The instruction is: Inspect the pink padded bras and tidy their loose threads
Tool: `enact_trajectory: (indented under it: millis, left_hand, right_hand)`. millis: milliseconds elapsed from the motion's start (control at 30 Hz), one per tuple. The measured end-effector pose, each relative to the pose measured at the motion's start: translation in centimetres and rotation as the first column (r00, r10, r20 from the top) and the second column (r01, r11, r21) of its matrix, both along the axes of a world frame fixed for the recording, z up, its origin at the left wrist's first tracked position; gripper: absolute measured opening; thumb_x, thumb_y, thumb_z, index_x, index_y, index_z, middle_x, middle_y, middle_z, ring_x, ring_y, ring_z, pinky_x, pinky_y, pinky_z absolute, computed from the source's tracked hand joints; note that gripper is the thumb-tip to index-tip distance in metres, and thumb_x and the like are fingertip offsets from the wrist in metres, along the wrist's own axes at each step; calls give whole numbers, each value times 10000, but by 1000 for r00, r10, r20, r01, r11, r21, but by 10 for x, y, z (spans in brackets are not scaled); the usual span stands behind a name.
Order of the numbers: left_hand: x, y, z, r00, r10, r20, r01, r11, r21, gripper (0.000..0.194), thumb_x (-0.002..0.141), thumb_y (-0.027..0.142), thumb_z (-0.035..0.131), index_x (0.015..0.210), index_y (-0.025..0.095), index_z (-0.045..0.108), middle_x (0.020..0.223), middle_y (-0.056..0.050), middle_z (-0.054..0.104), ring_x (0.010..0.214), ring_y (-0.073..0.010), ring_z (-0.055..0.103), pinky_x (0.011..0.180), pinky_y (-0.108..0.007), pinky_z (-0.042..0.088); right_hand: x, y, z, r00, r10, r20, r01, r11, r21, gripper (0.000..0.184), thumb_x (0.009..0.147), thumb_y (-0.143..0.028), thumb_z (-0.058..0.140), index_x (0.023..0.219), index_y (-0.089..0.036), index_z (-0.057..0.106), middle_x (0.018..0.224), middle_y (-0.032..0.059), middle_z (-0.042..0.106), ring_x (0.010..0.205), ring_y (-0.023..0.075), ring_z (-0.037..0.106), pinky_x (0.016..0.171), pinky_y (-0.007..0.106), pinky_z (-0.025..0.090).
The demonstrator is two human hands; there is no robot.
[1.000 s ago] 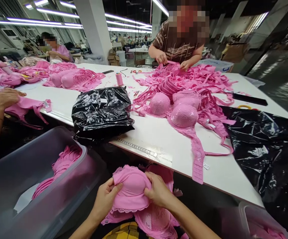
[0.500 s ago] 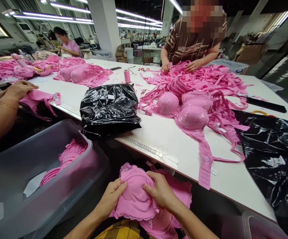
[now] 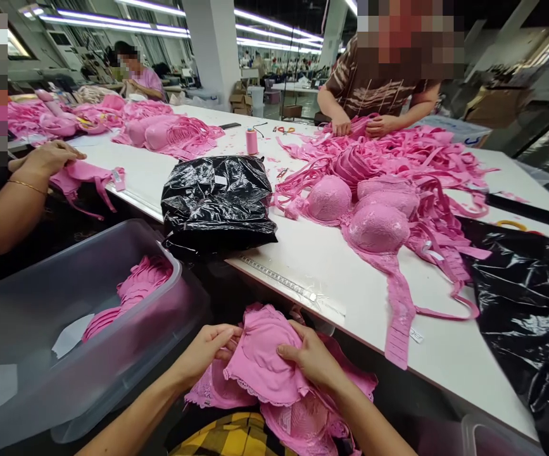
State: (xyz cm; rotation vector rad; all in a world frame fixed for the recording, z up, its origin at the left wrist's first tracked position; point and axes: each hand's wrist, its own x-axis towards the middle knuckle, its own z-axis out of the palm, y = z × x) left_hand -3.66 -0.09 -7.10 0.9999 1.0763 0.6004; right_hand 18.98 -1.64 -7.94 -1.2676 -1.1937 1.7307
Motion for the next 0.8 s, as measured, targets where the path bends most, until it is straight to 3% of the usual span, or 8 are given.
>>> enact_trajectory:
  millis: [100,167,300,400,500,567,633,800]
  left_hand:
    - [-1,-7,5,1000,-24,-16,25,997,73,409,743,505,574,842,116,655,704,-36,610,634,-135,526,585,-230,405]
    - [4,-10,5,986,-11,-167,49,973,226,324,740,440,591,688,123,631,606,4,539,568,-111,450,525,-209,349]
    - [9,-8,-2,912,177,-370,25,876,481,404,768,405,531,458,148,499,484,29,430,508,-103,378,482,-211,315]
    - [4,-4,-5,952,157,-263,-32,905,424,335,778,441,510,650,150,614,564,-1,562,537,-141,506,513,-234,422]
    - [-1,-9,-2,962,227,-152,-166,927,335,326,798,447,488,850,152,618,687,-43,640,590,-174,596,537,-276,502]
    - [-1,-15,2,952,260,-161,-172,891,419,268,809,401,498,824,161,614,752,-57,646,665,-179,619,574,-274,523]
    - [2,-21,5,944,236,-231,-76,835,544,191,798,332,531,779,167,625,810,-64,645,712,-173,621,577,-242,520]
    - [13,-24,-1,885,308,-350,32,710,704,34,735,204,602,733,171,610,810,-52,634,646,-143,603,514,-204,496]
  right_hand:
    - [-1,-1,5,1000,22,-8,-22,1000,-12,359,687,-194,637,1041,-147,608,927,38,659,870,209,591,792,328,465]
    - [-6,-4,14,1000,28,6,-28,1000,4,345,691,-188,625,1033,-149,609,942,40,658,876,213,592,802,338,465]
    - [-9,-6,32,992,51,113,-65,990,125,450,647,-136,634,1093,-180,594,1053,25,633,991,221,559,899,342,422]
    - [-1,-6,32,983,54,177,-80,987,138,461,619,-101,610,1075,-169,613,1024,23,641,962,220,569,884,345,428]
    - [5,-8,22,984,-26,175,9,995,95,426,612,-94,582,1033,-138,626,976,41,659,911,227,589,834,346,449]
    - [5,-10,16,988,-55,143,42,995,89,449,613,-90,574,1058,-133,613,996,52,662,928,236,592,838,352,447]
    - [3,-11,13,992,-51,119,39,994,102,468,621,-88,569,1085,-139,598,1029,57,658,954,241,590,860,362,440]
    - [0,-11,18,991,-29,130,7,986,167,381,698,-161,579,1078,-148,594,1087,74,642,1014,251,572,920,383,412]
